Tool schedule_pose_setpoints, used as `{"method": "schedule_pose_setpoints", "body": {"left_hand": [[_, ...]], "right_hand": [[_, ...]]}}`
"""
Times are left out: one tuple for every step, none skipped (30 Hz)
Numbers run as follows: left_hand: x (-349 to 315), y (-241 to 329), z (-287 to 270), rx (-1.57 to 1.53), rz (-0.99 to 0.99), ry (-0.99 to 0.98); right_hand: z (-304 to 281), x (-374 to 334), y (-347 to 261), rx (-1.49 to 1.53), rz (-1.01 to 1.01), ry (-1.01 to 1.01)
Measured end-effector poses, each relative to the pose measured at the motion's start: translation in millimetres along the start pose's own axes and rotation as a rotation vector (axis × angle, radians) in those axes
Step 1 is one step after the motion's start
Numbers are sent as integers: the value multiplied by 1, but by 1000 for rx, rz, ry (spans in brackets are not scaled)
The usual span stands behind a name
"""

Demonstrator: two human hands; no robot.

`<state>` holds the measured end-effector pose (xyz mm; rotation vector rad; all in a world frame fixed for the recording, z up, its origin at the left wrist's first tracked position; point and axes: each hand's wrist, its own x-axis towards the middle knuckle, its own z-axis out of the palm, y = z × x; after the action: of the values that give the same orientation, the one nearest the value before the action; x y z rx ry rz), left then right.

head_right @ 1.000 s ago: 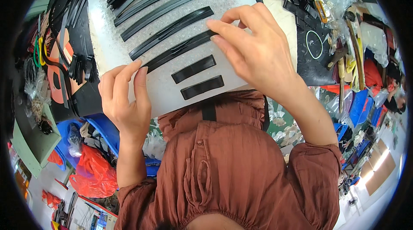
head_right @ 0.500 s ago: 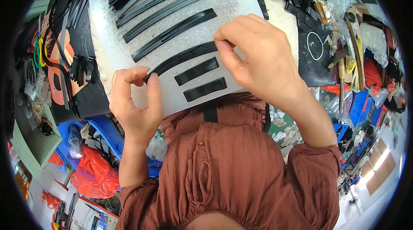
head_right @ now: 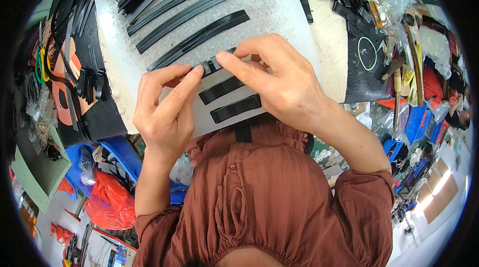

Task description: The recorder is applying a liquid adhesive to small black leather or synthetic straps on a workbench.

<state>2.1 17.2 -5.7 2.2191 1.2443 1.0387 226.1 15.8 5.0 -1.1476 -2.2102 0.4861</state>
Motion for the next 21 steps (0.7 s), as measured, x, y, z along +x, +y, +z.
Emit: {"method": "schedule_pose_setpoints", "body": {"left_hand": [[0,0,0,8,0,-1],[0,0,0,16,-1,-3],[0,0,0,16,6,-3],[0,-1,0,16,13,-2],[0,-1,1,15,19,-2],[0,-1,1,19,21,-4],[1,-1,1,22,23,-7],[1,-1,0,26,25,-9],[1,-1,1,31,24,-9],[1,-1,1,35,24,-10],[1,0,1,40,23,-11],[1,0,1,41,24,-13],[1,0,0,42,25,-16],[1,0,0,43,26,-19],[1,0,0,45,27,-21],[1,0,0,47,27,-24],[1,0,0,49,28,-27],[1,0,0,54,33,-36],[0,-1,0,59,39,-46],[0,-1,0,64,44,-55],[0,-1,-1,91,72,-77]], "right_hand": [[0,0,1,-1,-17,-8],[0,0,2,-2,-34,-15],[1,0,3,-3,-50,-23],[1,0,3,-13,-63,-23],[2,0,4,-23,-76,-23],[2,0,4,-31,-90,-24],[3,0,4,-39,-95,-24],[3,0,4,-47,-100,-23],[4,0,4,-55,-106,-24],[4,1,4,-60,-104,-33],[3,1,3,-66,-102,-42],[2,1,2,-74,-100,-50],[3,1,2,-82,-104,-51],[3,1,3,-90,-108,-52],[3,1,3,-98,-114,-53],[3,1,3,-102,-116,-58],[3,1,2,-106,-118,-62],[2,1,2,-110,-120,-66],[2,2,2,-117,-124,-71],[2,3,2,-124,-128,-75],[2,3,2,-133,-130,-79]]}}
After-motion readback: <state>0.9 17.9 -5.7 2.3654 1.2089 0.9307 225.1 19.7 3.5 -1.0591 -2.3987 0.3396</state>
